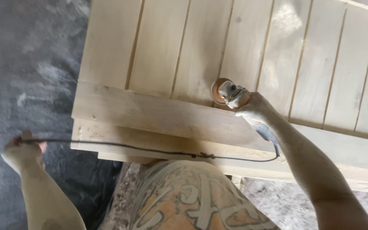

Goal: The person uses an electric sander to smooth the surface of a wooden door panel. They move the sander across the flat panels and along the frame edges, generating sawdust. The person occasionally repositions the door and adjusts the sander's cord while continuing to sand different sections.

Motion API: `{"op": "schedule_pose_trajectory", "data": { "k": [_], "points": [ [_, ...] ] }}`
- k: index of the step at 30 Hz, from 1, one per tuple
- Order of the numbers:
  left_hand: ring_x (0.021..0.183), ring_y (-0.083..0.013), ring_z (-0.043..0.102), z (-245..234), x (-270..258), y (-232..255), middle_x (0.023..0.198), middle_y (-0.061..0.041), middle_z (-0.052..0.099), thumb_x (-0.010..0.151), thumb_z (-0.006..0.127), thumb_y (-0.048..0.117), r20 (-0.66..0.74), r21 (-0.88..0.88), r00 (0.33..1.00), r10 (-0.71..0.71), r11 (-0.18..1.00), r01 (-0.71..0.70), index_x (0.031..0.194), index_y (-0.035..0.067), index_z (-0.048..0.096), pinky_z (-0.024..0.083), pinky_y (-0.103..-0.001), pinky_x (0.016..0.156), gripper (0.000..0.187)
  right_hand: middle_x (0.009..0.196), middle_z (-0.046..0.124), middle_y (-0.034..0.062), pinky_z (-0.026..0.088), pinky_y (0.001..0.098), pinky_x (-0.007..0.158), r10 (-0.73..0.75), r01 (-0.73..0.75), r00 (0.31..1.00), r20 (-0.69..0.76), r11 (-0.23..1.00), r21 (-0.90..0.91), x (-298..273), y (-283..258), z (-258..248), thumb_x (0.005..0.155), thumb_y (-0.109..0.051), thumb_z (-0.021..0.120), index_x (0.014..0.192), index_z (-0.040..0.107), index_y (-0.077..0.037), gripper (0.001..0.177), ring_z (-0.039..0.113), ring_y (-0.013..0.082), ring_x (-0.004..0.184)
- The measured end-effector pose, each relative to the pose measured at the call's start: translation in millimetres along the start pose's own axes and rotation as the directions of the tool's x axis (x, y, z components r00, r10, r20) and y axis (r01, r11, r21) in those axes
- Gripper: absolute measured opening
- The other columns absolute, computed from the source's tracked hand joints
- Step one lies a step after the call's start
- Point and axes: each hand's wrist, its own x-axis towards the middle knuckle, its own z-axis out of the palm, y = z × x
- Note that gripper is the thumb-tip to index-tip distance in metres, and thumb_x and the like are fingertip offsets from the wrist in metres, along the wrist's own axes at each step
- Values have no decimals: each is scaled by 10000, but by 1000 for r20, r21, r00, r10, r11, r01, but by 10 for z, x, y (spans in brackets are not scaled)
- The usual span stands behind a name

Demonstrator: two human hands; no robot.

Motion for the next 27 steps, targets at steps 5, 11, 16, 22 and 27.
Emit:
{"op": "schedule_pose_trajectory", "data": {
  "k": [5, 11, 16, 22, 27],
  "points": [
    [1425, -189, 461, 575, -302, 626, 1488, -21, 543, 921, 627, 145, 458, 115, 879, 129, 972, -203, 1509, 163, 447, 394, -329, 1166, 616, 923, 770, 103, 617, 381, 780, 128, -110, 987, 100, 979, -172, 175, -232, 163, 628, -196, 860, 1084, 735, -117, 479, 727, 226, 839],
    [1051, -308, 631, 1509, -174, 567, 1175, -136, 654, 1125, 443, 421, 399, 345, 849, 348, 800, -490, 1299, 65, 610, 521, -439, 866, 430, 926, 781, 109, 575, 355, 832, -80, 113, 983, 166, 972, -204, 269, -440, 160, 664, -205, 860, 1074, 751, -88, 440, 725, 209, 870],
    [669, -187, 659, 1746, -163, 487, 785, -34, 673, 1138, 471, 547, 154, 532, 863, 481, 696, -483, 946, 153, 654, 591, -391, 559, 475, 1035, 756, 109, 612, 326, 847, 50, -28, 989, 142, 989, -148, 644, -680, 130, 664, -231, 885, 1081, 745, -96, 460, 714, 195, 955],
    [730, -235, 708, 1705, -226, 573, 813, -38, 692, 1028, 501, 508, 132, 491, 941, 310, 805, -334, 953, 203, 655, 614, -419, 603, 349, 1059, 752, 181, 601, 407, 915, -12, 21, 997, 76, 994, -109, 831, -843, 94, 693, -231, 893, 1108, 725, -52, 482, 721, 271, 970],
    [807, -283, 729, 1683, -238, 504, 875, -50, 723, 1041, 555, 378, 73, 495, 897, 437, 765, -413, 992, 199, 705, 605, -450, 720, 239, 1056, 746, 139, 589, 413, 945, 9, 24, 990, 142, 974, -226, 443, -738, 442, 673, -248, 890, 1146, 711, -106, 525, 717, 256, 978]
  ]
}}
